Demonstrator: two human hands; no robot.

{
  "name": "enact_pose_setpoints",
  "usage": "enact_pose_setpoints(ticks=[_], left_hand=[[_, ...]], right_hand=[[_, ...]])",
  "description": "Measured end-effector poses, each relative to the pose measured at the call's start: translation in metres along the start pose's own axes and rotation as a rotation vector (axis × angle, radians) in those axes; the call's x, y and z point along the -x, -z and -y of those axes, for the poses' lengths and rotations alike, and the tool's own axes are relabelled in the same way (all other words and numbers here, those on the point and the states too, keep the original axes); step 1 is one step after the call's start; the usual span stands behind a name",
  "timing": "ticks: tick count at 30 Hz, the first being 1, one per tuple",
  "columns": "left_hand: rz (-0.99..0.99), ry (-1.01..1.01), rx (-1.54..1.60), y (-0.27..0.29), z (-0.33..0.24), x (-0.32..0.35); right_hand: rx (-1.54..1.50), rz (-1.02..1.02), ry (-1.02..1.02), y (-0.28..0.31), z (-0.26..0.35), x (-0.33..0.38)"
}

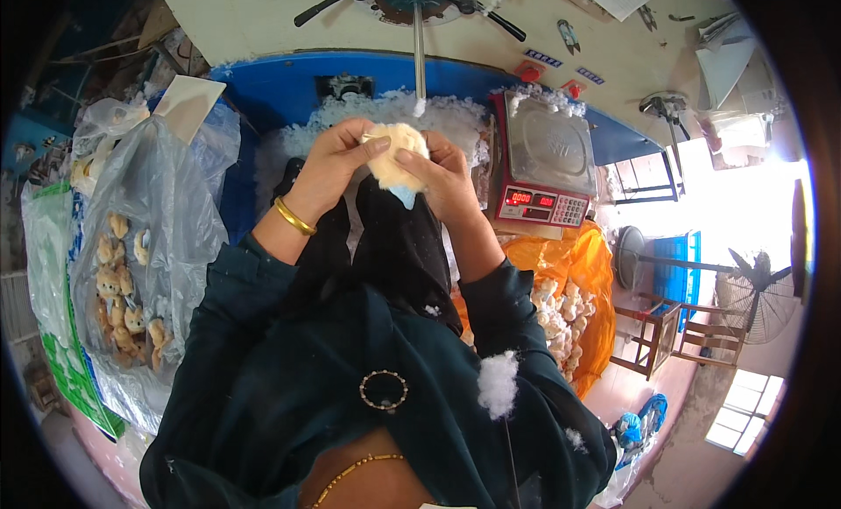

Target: The person repeatedly stuffs small plush toys with white fiberfill by hand, then places each finished toy into a clear plastic bag. The process is repeated multiple times throughout the clip.

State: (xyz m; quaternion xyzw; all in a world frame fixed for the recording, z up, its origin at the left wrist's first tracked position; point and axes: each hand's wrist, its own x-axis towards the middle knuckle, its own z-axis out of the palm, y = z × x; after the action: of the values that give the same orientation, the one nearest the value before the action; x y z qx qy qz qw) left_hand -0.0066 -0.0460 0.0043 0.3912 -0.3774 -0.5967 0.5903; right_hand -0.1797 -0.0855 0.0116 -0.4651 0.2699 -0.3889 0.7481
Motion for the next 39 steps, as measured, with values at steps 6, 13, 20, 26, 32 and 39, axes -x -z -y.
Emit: enact_pose_setpoints(ticks=[6, 13, 20, 26, 32, 39], left_hand=[[-0.241, -0.389, -0.532, 0.002, 0.017, -0.005], [-0.179, -0.244, -0.589, -0.023, -0.007, -0.001], [0.054, 0.069, 0.120, -0.005, -0.008, -0.001], [0.100, 0.000, -0.150, -0.007, -0.011, -0.006], [-0.009, 0.082, -0.157, -0.010, -0.011, -0.032], [-0.225, -0.058, -0.019, -0.017, -0.017, -0.125]], right_hand=[[0.007, -0.215, 0.062, -0.006, 0.003, -0.003], [1.046, -0.250, 0.598, -0.020, 0.001, 0.003], [0.200, -0.251, 0.082, 0.018, 0.005, 0.001], [0.382, -0.146, 0.179, 0.016, 0.009, -0.002], [0.396, -0.312, 0.298, 0.012, 0.011, -0.021], [0.185, -0.537, 0.273, 0.018, 0.023, -0.127]])
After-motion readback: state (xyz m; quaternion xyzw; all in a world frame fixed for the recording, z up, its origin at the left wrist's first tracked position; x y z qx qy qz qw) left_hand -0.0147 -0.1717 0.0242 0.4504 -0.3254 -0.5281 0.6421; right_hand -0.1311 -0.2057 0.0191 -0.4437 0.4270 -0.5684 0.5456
